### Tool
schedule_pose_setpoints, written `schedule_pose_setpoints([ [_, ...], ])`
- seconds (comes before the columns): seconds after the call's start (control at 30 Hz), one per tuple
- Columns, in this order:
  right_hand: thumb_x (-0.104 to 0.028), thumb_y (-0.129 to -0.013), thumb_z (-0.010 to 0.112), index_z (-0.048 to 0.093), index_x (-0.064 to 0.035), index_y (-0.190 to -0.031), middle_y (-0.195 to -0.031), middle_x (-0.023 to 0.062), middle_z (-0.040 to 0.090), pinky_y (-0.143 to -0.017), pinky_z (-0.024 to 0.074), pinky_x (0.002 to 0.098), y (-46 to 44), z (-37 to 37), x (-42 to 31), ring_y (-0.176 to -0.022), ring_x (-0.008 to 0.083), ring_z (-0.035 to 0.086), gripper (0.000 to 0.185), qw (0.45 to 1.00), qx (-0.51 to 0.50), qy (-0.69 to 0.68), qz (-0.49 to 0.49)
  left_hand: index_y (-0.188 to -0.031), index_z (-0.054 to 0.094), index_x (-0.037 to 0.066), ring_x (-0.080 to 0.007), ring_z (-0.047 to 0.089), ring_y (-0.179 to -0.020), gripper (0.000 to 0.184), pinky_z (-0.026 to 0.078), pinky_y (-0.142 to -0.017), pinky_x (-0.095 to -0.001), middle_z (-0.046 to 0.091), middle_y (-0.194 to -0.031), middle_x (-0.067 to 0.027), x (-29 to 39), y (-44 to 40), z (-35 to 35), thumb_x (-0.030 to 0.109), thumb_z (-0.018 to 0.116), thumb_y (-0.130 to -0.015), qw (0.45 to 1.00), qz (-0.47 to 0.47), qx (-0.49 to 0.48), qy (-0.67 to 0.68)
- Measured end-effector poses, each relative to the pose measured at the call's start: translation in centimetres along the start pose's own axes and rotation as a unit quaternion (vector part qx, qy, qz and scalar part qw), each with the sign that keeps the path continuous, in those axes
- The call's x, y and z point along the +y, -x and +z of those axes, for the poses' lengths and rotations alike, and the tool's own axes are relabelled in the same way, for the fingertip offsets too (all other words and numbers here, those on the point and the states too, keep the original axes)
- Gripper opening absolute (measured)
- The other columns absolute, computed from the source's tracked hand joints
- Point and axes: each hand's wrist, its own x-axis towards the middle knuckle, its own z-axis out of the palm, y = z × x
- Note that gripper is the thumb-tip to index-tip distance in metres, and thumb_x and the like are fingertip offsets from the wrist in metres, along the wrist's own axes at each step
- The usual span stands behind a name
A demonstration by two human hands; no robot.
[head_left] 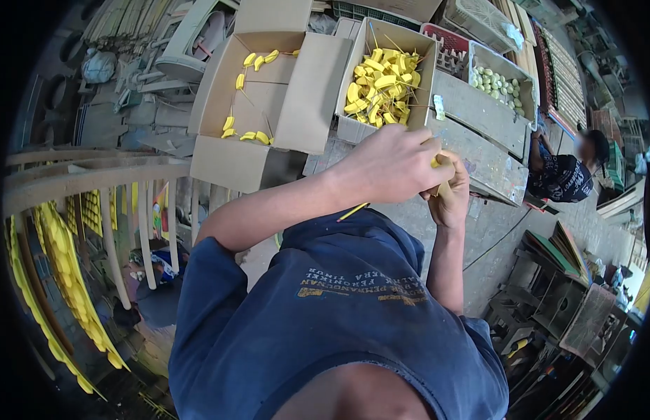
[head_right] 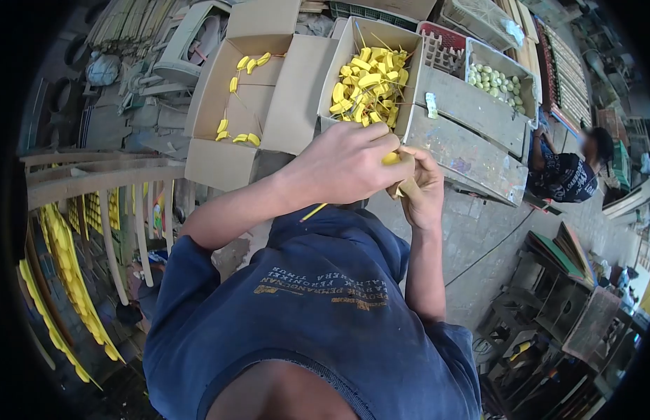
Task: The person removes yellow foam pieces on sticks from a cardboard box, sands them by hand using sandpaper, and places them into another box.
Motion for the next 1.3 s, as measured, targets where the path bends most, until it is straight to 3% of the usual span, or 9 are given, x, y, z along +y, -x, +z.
schedule_pose_setpoints([
  [0.17, -0.015, -0.082, 0.072, 0.055, -0.0020, -0.111, -0.079, 0.0016, 0.061, -0.042, 0.0403, 0.0183, 0.1, 2.6, 1.2, -0.051, 0.0052, 0.051, 0.036, 0.996, 0.030, 0.079, -0.039, -0.080, 0.058, 0.009, -0.0160, 0.057, -0.071, 0.013, 0.047, -0.051, -0.0285, 0.053, -0.074, -0.0029, -2.0, 1.4, -2.0, 0.017, 0.062, -0.070, 0.995, 0.075, -0.034, -0.049],
  [0.27, -0.009, -0.082, 0.070, 0.056, -0.0010, -0.108, -0.084, 0.0030, 0.062, -0.051, 0.0457, 0.0197, -0.3, 4.6, 2.5, -0.060, 0.0074, 0.056, 0.030, 0.995, 0.063, 0.064, -0.048, -0.080, 0.058, 0.008, -0.0166, 0.057, -0.073, 0.013, 0.048, -0.054, -0.0288, 0.053, -0.076, -0.0029, -3.4, 2.0, -3.4, 0.017, 0.060, -0.071, 0.995, 0.095, -0.033, -0.027],
  [0.4, -0.006, -0.084, 0.066, 0.057, 0.0002, -0.106, -0.097, 0.0061, 0.063, -0.077, 0.0497, 0.0254, -1.5, 6.2, 6.1, -0.085, 0.0121, 0.060, 0.025, 0.988, 0.121, 0.044, -0.084, -0.081, 0.058, 0.008, -0.0177, 0.058, -0.078, 0.014, 0.049, -0.059, -0.0286, 0.053, -0.078, -0.0036, -5.4, 3.2, -3.6, 0.015, 0.061, -0.069, 0.998, 0.066, -0.023, 0.006],
  [0.6, -0.016, -0.091, 0.057, 0.056, 0.0003, -0.105, -0.100, 0.0069, 0.061, -0.078, 0.0492, 0.0274, -3.0, 6.6, 10.2, -0.087, 0.0128, 0.058, 0.022, 0.979, 0.180, 0.024, -0.090, -0.082, 0.059, 0.008, -0.0180, 0.057, -0.075, 0.017, 0.049, -0.057, -0.0301, 0.052, -0.077, -0.0029, -7.5, 4.8, -1.1, 0.013, 0.062, -0.066, 0.997, -0.006, -0.062, 0.045],
  [0.63, -0.006, -0.087, 0.059, 0.056, 0.0010, -0.109, -0.097, 0.0081, 0.062, -0.062, 0.0461, 0.0219, -3.2, 6.5, 10.7, -0.073, 0.0100, 0.057, 0.024, 0.974, 0.207, 0.004, -0.089, -0.081, 0.060, 0.009, -0.0176, 0.057, -0.073, 0.017, 0.048, -0.055, -0.0299, 0.051, -0.076, -0.0022, -7.5, 5.0, -0.3, 0.014, 0.062, -0.065, 0.998, -0.003, -0.053, 0.040],
  [0.73, 0.002, -0.082, 0.063, 0.055, 0.0024, -0.114, -0.095, 0.0092, 0.063, -0.046, 0.0427, 0.0174, -2.9, 3.5, 11.6, -0.059, 0.0074, 0.056, 0.034, 0.974, 0.214, -0.013, -0.069, -0.081, 0.060, 0.009, -0.0170, 0.056, -0.071, 0.017, 0.047, -0.053, -0.0295, 0.050, -0.074, -0.0014, -7.0, 5.5, 2.2, 0.014, 0.063, -0.064, 0.998, -0.031, -0.046, 0.026],
  [0.87, -0.009, -0.082, 0.070, 0.053, 0.0037, -0.117, -0.095, 0.0092, 0.063, -0.047, 0.0425, 0.0180, -0.8, -2.0, 12.0, -0.057, 0.0075, 0.056, 0.041, 0.992, 0.120, -0.009, -0.034, -0.080, 0.060, 0.009, -0.0164, 0.054, -0.066, 0.017, 0.046, -0.052, -0.0293, 0.048, -0.070, -0.0014, -5.6, 6.4, 7.7, 0.014, 0.066, -0.065, 0.994, -0.093, -0.019, 0.059],
  [1.03, -0.018, -0.082, 0.072, 0.052, 0.0048, -0.118, -0.094, 0.0097, 0.063, -0.048, 0.0427, 0.0176, 1.0, -6.6, 14.6, -0.058, 0.0074, 0.057, 0.047, 0.992, 0.109, 0.045, -0.044, -0.084, 0.062, 0.009, -0.0167, 0.053, -0.063, 0.018, 0.045, -0.051, -0.0302, 0.047, -0.069, -0.0010, -5.0, 9.1, 14.6, 0.013, 0.070, -0.068, 0.983, -0.132, 0.000, 0.127],
  [1.3, -0.011, -0.082, 0.071, 0.052, 0.0093, -0.118, -0.094, 0.0108, 0.064, -0.052, 0.0471, 0.0190, 1.7, -8.6, 22.9, -0.064, 0.0092, 0.060, 0.046, 0.979, 0.171, 0.095, -0.058, -0.094, 0.065, 0.008, -0.0197, 0.057, -0.063, 0.029, 0.048, -0.053, -0.0308, 0.050, -0.075, -0.0047, -7.9, 16.7, 21.9, 0.007, 0.075, -0.067, 0.968, -0.156, 0.054, 0.187],
])
